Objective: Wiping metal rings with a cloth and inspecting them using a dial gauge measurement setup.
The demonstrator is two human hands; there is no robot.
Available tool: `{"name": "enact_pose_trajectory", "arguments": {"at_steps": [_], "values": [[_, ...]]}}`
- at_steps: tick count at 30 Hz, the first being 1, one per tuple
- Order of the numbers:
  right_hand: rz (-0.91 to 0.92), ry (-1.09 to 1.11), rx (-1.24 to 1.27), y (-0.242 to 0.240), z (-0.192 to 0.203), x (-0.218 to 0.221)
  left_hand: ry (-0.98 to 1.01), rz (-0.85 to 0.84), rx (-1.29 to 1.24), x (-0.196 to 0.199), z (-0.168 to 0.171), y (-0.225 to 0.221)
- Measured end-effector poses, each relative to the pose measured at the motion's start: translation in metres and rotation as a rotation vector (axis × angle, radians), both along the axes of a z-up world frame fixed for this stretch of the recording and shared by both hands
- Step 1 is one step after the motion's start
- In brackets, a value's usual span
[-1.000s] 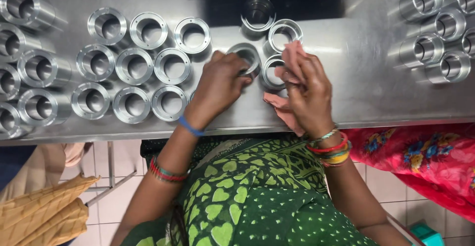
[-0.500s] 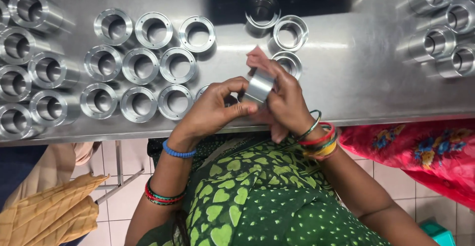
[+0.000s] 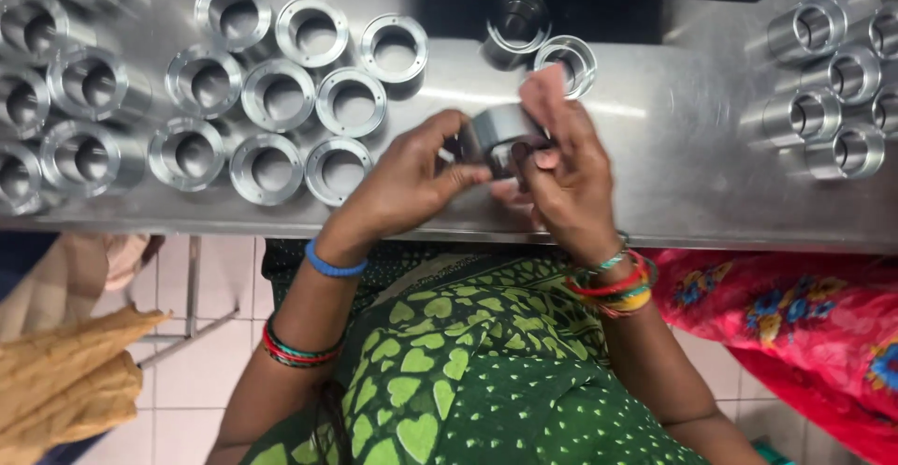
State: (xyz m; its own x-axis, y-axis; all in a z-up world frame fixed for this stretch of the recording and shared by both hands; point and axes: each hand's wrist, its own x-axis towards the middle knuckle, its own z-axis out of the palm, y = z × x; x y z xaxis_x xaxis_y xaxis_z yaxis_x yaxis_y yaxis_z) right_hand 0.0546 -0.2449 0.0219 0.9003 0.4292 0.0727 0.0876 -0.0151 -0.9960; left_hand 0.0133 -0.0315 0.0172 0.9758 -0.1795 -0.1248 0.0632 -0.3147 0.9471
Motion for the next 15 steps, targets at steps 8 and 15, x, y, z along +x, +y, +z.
{"name": "enact_pose_trajectory", "arguments": {"at_steps": [8, 15], "values": [[-0.009, 0.029, -0.001, 0.006, 0.006, -0.005, -0.237, 0.143, -0.331, 0.021, 0.004, -0.007], [-0.142, -0.065, -0.060, -0.040, -0.013, 0.007, -0.473, 0.053, 0.586, 0.060, -0.039, 0.006]]}}
